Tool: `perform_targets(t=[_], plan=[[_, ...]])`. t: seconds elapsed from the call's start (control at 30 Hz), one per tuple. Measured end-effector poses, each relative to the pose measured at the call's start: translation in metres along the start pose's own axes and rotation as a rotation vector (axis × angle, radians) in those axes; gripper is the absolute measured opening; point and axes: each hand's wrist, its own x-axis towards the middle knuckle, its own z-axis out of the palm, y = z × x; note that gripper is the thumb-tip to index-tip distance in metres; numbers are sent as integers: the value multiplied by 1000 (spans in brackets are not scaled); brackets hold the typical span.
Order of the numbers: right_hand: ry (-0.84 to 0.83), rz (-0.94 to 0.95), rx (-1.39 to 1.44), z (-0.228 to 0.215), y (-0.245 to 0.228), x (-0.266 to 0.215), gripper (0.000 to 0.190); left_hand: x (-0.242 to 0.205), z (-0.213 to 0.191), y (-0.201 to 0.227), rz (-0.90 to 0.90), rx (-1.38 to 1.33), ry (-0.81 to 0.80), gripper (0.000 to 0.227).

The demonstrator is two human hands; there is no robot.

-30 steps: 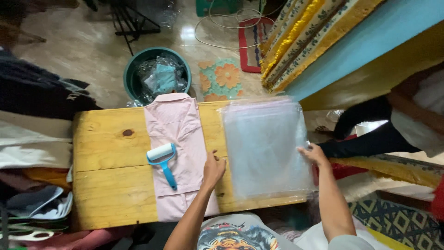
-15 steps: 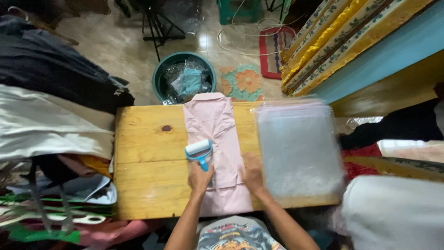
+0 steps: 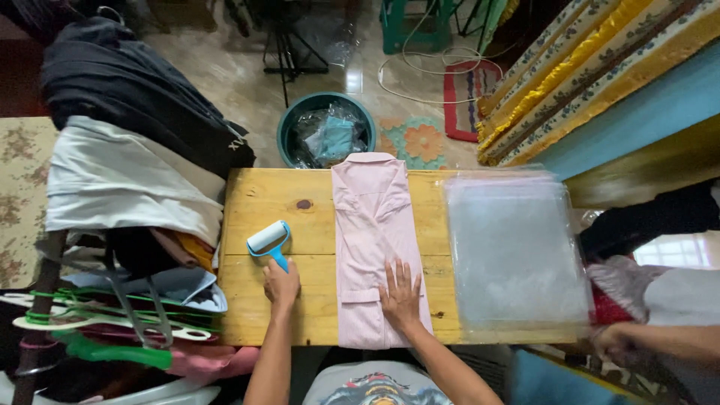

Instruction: The person uses a lint roller on a pink collared shirt, then folds the shirt and places it inside a clear plastic bag.

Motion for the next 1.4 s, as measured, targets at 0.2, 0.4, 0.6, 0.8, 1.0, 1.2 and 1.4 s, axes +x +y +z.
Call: perform_targets(t=[0.2,0.4,0.6,0.8,1.0,1.2,1.4], plan=[[-2,12,112,7,-6,23,67,-46,-59,47,-49,-153,79,77],[109,233,252,9,21,-31,63,-125,24,-15,194,-182,56,33],[236,634,595,12,59,-151,16,-185,60,-90,-136,89,-396,32],[-131,960,719,174,156,-235,54,-177,56,-129,-124,45,-536,59],[-192,957,847,76,103,-186,91,-194,87,-123,-2,-330,-505,47],[-165,719,821,62,93,-201,31,-235,70,-94,57,-370,-486,44],[-464,540,1065,-4,71,-231,66,-262,40,-105,179,-597,-434,48]])
